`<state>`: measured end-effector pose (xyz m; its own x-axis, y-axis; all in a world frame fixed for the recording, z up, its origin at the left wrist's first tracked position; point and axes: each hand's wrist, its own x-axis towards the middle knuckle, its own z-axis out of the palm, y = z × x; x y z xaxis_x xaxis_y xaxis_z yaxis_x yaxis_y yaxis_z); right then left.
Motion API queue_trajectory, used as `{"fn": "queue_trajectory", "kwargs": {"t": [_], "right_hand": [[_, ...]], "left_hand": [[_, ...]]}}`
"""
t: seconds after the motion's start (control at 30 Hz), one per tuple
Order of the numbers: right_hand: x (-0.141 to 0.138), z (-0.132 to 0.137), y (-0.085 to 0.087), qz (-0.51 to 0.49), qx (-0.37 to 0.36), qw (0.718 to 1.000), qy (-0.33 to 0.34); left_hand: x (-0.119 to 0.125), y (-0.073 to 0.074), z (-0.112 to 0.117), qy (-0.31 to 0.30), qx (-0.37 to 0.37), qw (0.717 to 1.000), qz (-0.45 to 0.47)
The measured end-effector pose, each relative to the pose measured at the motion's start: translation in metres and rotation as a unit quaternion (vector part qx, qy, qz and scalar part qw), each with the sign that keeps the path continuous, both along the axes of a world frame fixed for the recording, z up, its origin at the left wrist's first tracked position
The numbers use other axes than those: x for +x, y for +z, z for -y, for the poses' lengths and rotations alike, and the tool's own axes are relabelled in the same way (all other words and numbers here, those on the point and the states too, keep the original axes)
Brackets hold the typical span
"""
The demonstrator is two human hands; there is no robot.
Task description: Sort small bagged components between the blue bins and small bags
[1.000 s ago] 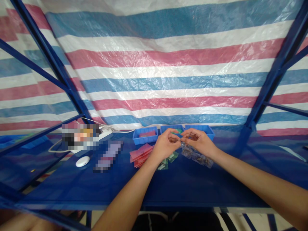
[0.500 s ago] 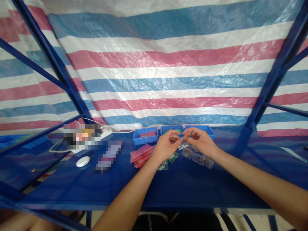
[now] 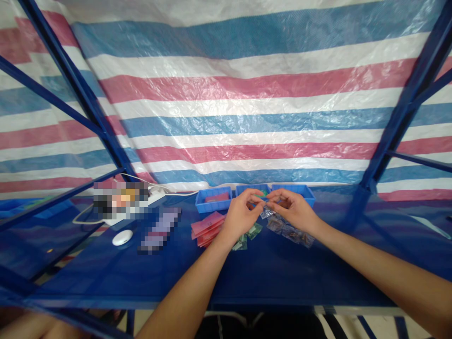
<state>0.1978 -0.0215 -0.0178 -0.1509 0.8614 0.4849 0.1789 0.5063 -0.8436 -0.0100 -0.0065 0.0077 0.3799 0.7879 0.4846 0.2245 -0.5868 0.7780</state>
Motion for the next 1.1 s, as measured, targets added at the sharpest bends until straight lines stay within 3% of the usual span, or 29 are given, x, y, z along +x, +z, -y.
{"fn": "queue_trajectory", "kwargs": {"t": [0.3,0.37,0.5,0.57,0.73,0.87,1.1], "right_hand": [[-0.002,-0.002,0.002,-0.053,-0.035,0.998,0.019],[-0.002,-0.003,0.002,-0.064,-0.05,0.997,0.02],[0.001,-0.007,0.002,-0.081,-0.046,0.995,-0.044],[0.001,-0.007,0.001,-0.084,-0.043,0.994,-0.05],[-0.005,-0.002,0.0,-0.097,-0.048,0.994,0.008],[-0.009,0.005,0.007,-0.115,-0.06,0.991,0.033],[-0.004,0.004,0.008,-0.056,-0.017,0.998,-0.03]], "left_hand": [[0.001,-0.008,-0.005,-0.02,-0.03,0.999,0.018],[0.001,-0.007,-0.005,0.01,-0.006,1.0,0.017],[0.0,-0.004,-0.003,0.081,0.075,0.994,-0.021],[0.001,-0.003,-0.001,0.068,0.078,0.994,-0.03],[0.004,-0.002,0.005,-0.026,0.022,0.999,-0.038],[0.002,-0.007,0.0,-0.012,-0.003,1.0,-0.011],[0.002,-0.016,-0.012,-0.029,-0.063,0.993,0.094]]}}
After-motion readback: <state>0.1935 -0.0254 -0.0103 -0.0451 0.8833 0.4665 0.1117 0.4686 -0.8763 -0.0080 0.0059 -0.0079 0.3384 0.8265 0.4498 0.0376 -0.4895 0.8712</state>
